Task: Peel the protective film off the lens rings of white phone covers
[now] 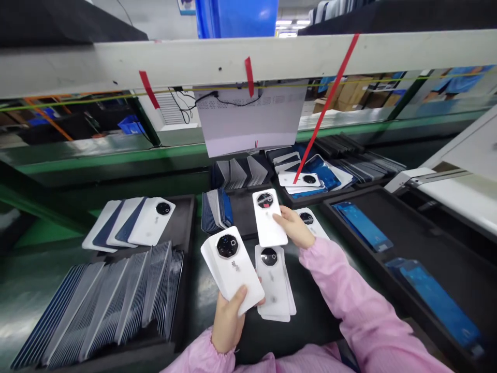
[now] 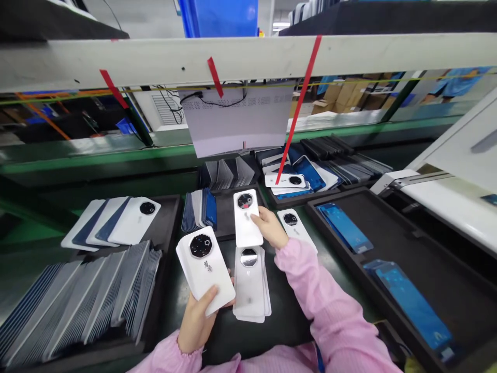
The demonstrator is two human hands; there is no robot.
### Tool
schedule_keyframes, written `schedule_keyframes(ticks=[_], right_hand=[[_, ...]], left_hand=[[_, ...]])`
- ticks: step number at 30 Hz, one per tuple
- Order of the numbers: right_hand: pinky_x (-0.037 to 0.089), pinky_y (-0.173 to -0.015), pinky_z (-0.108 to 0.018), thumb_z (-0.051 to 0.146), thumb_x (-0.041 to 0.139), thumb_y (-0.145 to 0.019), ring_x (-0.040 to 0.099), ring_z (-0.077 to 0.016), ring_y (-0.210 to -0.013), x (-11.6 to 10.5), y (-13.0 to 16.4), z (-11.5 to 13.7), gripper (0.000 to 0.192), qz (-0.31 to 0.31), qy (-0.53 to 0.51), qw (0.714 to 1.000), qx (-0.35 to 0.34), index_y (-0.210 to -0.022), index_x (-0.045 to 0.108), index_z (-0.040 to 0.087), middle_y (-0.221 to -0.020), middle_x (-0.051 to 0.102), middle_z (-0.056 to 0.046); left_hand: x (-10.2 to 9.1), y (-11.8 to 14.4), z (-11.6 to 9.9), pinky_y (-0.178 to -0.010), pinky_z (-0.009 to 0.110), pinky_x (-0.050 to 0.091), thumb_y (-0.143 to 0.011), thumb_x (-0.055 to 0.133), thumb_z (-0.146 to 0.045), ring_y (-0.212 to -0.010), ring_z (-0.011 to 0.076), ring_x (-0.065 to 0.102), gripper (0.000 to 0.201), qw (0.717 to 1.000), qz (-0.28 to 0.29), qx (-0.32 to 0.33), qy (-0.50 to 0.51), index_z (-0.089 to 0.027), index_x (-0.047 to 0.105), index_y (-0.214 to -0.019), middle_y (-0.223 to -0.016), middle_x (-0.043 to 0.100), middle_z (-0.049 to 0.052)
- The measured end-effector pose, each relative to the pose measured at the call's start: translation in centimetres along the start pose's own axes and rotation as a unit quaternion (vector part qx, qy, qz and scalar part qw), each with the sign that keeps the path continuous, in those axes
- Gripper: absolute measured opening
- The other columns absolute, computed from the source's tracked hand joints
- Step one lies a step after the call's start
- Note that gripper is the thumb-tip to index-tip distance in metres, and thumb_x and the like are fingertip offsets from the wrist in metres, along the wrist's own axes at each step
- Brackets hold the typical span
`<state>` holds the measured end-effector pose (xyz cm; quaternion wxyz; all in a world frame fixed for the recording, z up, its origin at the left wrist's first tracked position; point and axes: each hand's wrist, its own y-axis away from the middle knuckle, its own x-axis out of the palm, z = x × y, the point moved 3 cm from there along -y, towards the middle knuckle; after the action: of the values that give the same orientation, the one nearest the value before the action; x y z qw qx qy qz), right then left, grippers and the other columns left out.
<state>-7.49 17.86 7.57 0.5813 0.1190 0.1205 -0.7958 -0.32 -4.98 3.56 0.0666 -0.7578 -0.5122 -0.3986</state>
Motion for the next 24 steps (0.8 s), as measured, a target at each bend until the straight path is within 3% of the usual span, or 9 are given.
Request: schedule_keyframes(ticks=[3, 7, 11, 14, 16, 18, 21, 24], right_hand=[[0.047, -0.088, -0.039, 0.023, 0.057, -0.085, 0.061, -0.0217, -0.097, 1.5, -5.2, 1.0, 0.026, -0.018, 0.111, 0.994, 0.0, -0.108, 0.056, 0.012, -0.105, 0.065, -0.011], [0.048, -0.087, -0.042, 0.03, 0.056, -0.089, 0.058, -0.0207, -0.101, 6.7, -10.1, 2.1, 0.026, 0.016, 0.234, 0.972, 0.023, -0.109, 0.057, 0.014, -0.112, 0.059, -0.008], [0.05, -0.084, -0.04, 0.033, 0.053, -0.091, 0.059, -0.0196, -0.098, 11.9, -11.6, 2.5, 0.029, 0.069, 0.284, 0.956, 0.027, -0.112, 0.056, 0.014, -0.112, 0.058, -0.008], [0.05, -0.084, -0.041, 0.036, 0.052, -0.091, 0.06, -0.0191, -0.096, 13.4, -11.0, 2.4, 0.029, 0.099, 0.293, 0.951, 0.014, -0.11, 0.056, 0.013, -0.109, 0.06, -0.008], [0.05, -0.083, -0.04, 0.039, 0.051, -0.091, 0.061, -0.0184, -0.094, 12.4, -10.0, 2.2, 0.031, 0.106, 0.292, 0.95, -0.002, -0.107, 0.058, 0.013, -0.106, 0.061, -0.007], [0.048, -0.086, -0.035, 0.043, 0.05, -0.091, 0.061, -0.0173, -0.095, 9.4, -8.3, 1.7, 0.034, 0.087, 0.295, 0.951, -0.014, -0.108, 0.06, 0.016, -0.107, 0.062, -0.006], [0.043, -0.09, -0.028, 0.045, 0.053, -0.087, 0.059, -0.0177, -0.101, 2.1, -4.3, -0.1, 0.037, 0.008, 0.327, 0.945, 0.016, -0.114, 0.06, 0.021, -0.111, 0.062, -0.006], [0.038, -0.095, -0.041, 0.04, 0.057, -0.084, 0.05, -0.0307, -0.114, -5.7, 0.3, -3.2, 0.039, -0.096, 0.393, 0.905, 0.133, -0.109, 0.059, 0.009, -0.114, 0.057, -0.02]], left_hand=[[-0.1, -0.1, -0.1, -0.071, 0.041, 0.056, -0.078, 0.067, -0.026, -0.104, 0.0331, 0.061, 0.06, 0.999, -0.031, -0.007, 0.007, -0.026, 0.042, -0.133, -0.12, 0.062, 0.012], [-0.5, -0.3, 0.1, -0.074, 0.042, 0.056, -0.077, 0.068, -0.025, -0.105, 0.0334, 0.061, 0.068, 0.998, -0.056, 0.003, 0.013, -0.029, 0.037, -0.137, -0.124, 0.06, 0.013], [-0.8, -0.2, 0.3, -0.078, 0.044, 0.055, -0.077, 0.068, -0.025, -0.108, 0.0351, 0.06, 0.068, 0.998, -0.062, 0.007, 0.021, -0.027, 0.037, -0.137, -0.123, 0.06, 0.016], [-0.8, 0.0, 0.2, -0.08, 0.045, 0.055, -0.074, 0.07, -0.024, -0.107, 0.0361, 0.06, 0.068, 0.998, -0.063, 0.0, 0.015, -0.024, 0.041, -0.136, -0.119, 0.062, 0.017], [-0.8, 0.2, 0.1, -0.08, 0.045, 0.055, -0.072, 0.072, -0.023, -0.105, 0.0356, 0.061, 0.067, 0.997, -0.07, -0.008, 0.009, -0.022, 0.044, -0.134, -0.114, 0.065, 0.016], [-0.7, 0.3, 0.0, -0.08, 0.045, 0.055, -0.072, 0.072, -0.024, -0.104, 0.0347, 0.062, 0.064, 0.997, -0.082, -0.014, 0.003, -0.021, 0.047, -0.132, -0.108, 0.068, 0.016], [-0.6, 0.4, -0.4, -0.079, 0.044, 0.056, -0.072, 0.072, -0.025, -0.104, 0.0336, 0.062, 0.061, 0.995, -0.095, -0.019, -0.005, -0.022, 0.05, -0.129, -0.11, 0.068, 0.014], [-0.5, 0.5, -0.6, -0.08, 0.043, 0.056, -0.071, 0.073, -0.026, -0.104, 0.0332, 0.062, 0.06, 0.994, -0.103, -0.026, -0.014, -0.023, 0.053, -0.127, -0.113, 0.067, 0.013]])
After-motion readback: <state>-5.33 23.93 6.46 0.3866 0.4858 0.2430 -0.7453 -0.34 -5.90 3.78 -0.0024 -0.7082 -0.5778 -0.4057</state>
